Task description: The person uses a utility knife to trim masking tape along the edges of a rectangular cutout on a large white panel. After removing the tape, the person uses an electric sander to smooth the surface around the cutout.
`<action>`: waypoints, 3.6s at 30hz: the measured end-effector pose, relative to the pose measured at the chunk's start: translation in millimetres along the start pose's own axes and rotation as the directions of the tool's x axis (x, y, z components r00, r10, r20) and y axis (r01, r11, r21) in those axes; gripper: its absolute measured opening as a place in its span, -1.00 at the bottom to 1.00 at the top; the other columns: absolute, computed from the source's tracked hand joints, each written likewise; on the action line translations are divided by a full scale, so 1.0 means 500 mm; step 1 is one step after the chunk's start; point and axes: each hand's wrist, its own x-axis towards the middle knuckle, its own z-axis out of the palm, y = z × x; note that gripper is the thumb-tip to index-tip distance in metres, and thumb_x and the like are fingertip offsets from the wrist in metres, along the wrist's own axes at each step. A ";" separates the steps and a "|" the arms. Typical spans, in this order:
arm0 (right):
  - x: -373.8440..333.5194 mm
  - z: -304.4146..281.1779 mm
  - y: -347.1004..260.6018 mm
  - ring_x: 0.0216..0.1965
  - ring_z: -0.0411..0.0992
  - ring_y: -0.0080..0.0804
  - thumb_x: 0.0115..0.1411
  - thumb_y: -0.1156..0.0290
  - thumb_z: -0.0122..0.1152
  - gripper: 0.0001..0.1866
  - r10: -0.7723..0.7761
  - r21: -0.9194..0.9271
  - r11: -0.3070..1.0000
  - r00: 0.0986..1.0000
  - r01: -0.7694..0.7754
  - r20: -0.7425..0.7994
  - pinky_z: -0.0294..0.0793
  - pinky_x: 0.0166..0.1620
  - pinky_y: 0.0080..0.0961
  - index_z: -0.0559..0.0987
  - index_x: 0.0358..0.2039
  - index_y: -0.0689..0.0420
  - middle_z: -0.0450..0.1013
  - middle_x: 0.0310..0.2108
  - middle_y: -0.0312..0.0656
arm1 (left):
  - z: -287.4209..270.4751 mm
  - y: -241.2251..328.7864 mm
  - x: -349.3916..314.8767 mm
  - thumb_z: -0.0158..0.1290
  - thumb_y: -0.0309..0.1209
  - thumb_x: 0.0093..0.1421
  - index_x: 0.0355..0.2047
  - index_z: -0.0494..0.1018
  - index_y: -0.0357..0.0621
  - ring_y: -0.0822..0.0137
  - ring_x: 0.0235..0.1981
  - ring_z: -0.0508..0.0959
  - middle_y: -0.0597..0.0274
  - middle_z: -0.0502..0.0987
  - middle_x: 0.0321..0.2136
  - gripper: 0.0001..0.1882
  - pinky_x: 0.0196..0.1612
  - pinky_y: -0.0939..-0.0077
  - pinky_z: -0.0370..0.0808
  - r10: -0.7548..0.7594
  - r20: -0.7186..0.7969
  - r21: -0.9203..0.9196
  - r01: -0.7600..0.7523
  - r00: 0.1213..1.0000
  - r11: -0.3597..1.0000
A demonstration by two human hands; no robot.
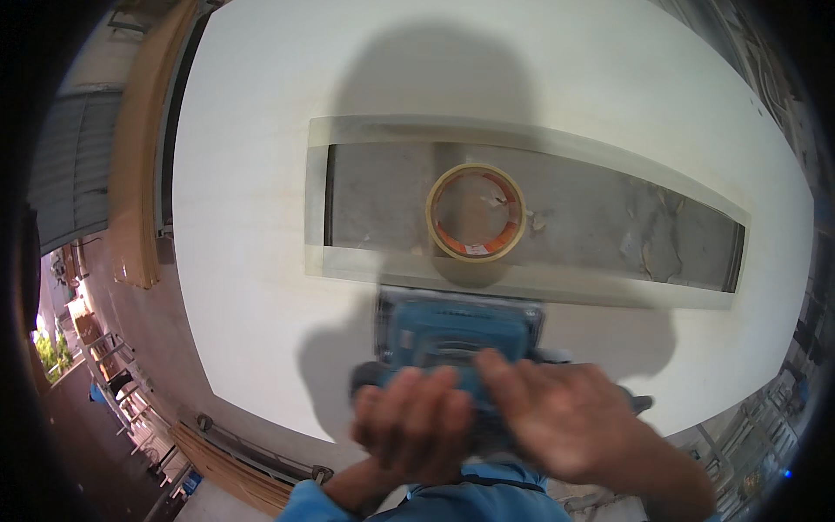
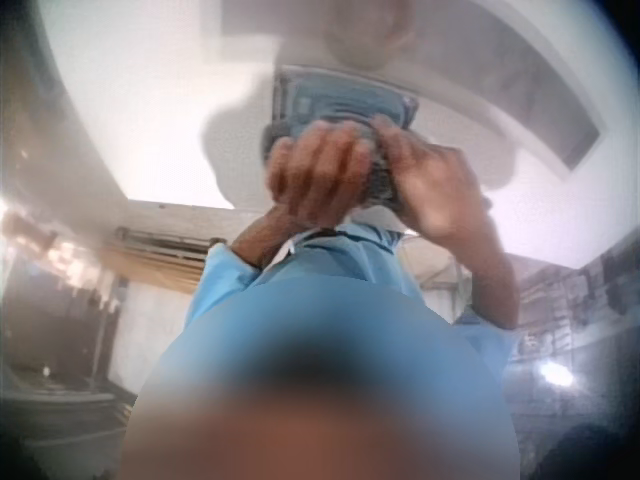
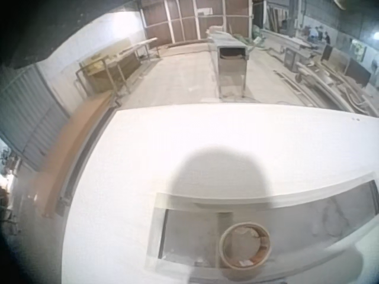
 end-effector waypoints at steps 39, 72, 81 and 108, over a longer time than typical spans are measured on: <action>-0.152 -0.028 0.106 -0.30 0.69 -0.05 0.00 0.24 0.56 -0.32 0.171 -0.100 0.981 0.984 -0.166 0.048 0.65 -0.29 -0.21 0.46 0.06 0.27 0.65 -0.29 -0.02 | 0.074 0.183 0.066 -0.04 0.07 0.46 0.37 0.45 0.30 0.32 0.10 0.60 0.41 0.68 0.03 -0.46 0.37 0.09 0.27 0.019 -0.105 -0.061 -0.026 0.994 0.998; -0.146 -0.027 0.078 -0.29 0.67 0.09 0.14 0.30 0.43 -0.26 0.073 -0.095 0.993 0.997 -0.070 0.023 0.62 -0.25 -0.05 0.32 0.24 0.34 0.63 -0.22 0.10 | 0.076 0.146 0.044 -0.01 -0.17 0.50 0.21 0.57 0.17 0.19 0.08 0.67 0.25 0.73 0.03 -0.64 0.24 0.05 0.41 0.057 -0.235 -0.049 -0.071 0.970 0.996; -0.249 -0.017 0.162 -0.33 0.68 -0.04 0.01 0.27 0.55 -0.31 0.136 -0.128 0.982 0.989 -0.142 -0.055 0.64 -0.28 -0.18 0.40 0.06 0.31 0.64 -0.21 -0.01 | 0.104 0.287 0.080 -0.15 -0.05 0.52 0.40 0.43 0.26 0.33 0.20 0.57 0.40 0.68 0.04 -0.49 0.40 0.09 0.21 0.002 -0.148 -0.105 -0.017 0.989 0.994; 0.210 0.014 -0.176 -0.32 0.68 0.05 0.25 0.46 0.27 -0.31 -0.017 0.062 0.998 0.986 0.007 0.163 0.67 -0.27 -0.12 0.22 0.30 0.44 0.63 -0.29 0.16 | -0.077 -0.254 -0.071 0.32 0.35 0.02 0.22 0.35 -0.55 -0.26 -0.01 0.54 -0.22 0.57 -0.10 0.15 0.11 -0.25 0.42 -0.102 -0.010 0.128 0.103 0.995 0.986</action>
